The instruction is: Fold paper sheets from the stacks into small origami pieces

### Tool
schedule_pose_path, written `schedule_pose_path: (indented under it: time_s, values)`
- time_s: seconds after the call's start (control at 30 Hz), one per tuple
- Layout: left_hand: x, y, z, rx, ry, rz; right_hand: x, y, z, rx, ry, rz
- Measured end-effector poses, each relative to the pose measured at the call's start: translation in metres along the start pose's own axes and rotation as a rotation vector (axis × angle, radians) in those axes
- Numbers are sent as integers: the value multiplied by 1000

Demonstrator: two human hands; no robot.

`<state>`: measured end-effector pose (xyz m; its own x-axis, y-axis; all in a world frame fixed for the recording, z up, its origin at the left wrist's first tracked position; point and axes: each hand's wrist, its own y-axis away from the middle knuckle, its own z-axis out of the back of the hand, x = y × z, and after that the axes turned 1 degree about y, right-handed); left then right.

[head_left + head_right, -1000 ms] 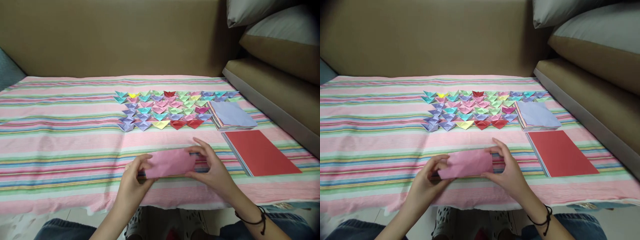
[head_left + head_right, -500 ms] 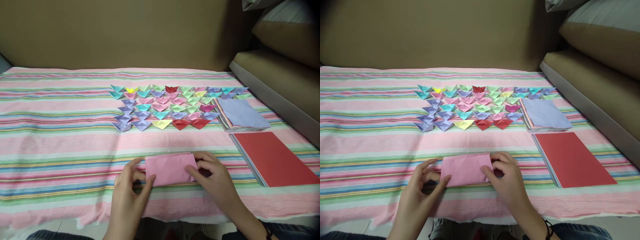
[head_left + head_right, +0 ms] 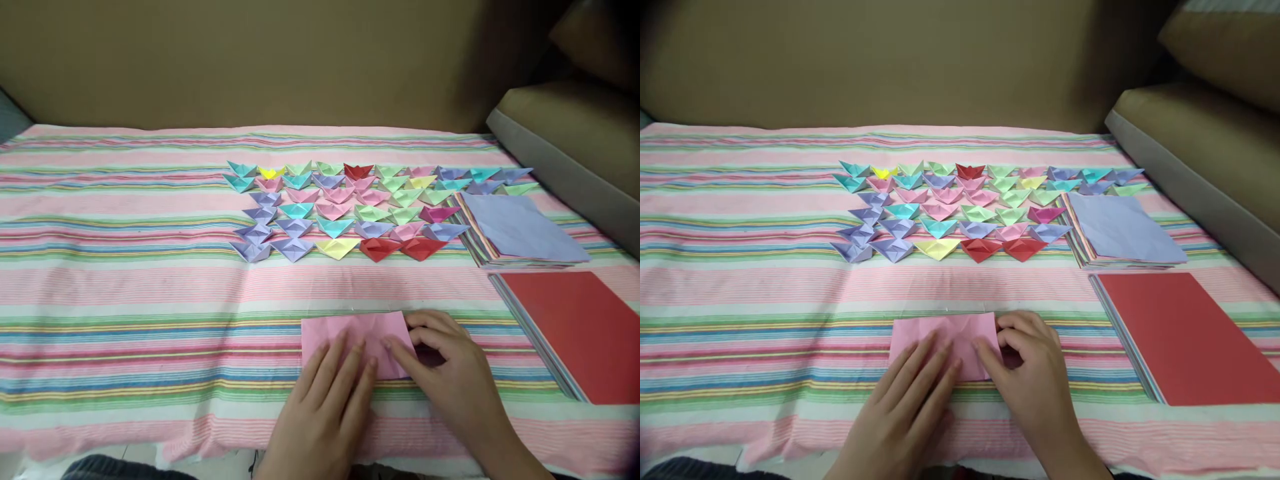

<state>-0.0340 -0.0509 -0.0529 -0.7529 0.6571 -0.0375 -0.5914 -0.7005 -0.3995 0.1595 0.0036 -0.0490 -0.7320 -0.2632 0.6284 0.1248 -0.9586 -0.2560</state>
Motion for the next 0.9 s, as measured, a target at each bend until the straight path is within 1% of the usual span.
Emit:
schedule_pose_path:
  time_s: [0.1, 0.23, 0.4, 0.77, 0.9]
  values:
    - [-6, 1, -7, 62, -54, 47, 1, -1, 0, 14, 2, -4]
    - [-8, 5, -11, 74, -85, 69, 2, -1, 0, 6, 10, -8]
    - [-6, 4, -9, 105, -104, 84, 2, -1, 0, 14, 26, -14]
    - [-8, 1, -7, 106, -114, 128, 2, 0, 0, -8, 27, 1]
    - [-9, 1, -5, 123, -121, 132, 3, 2, -1, -53, 26, -70]
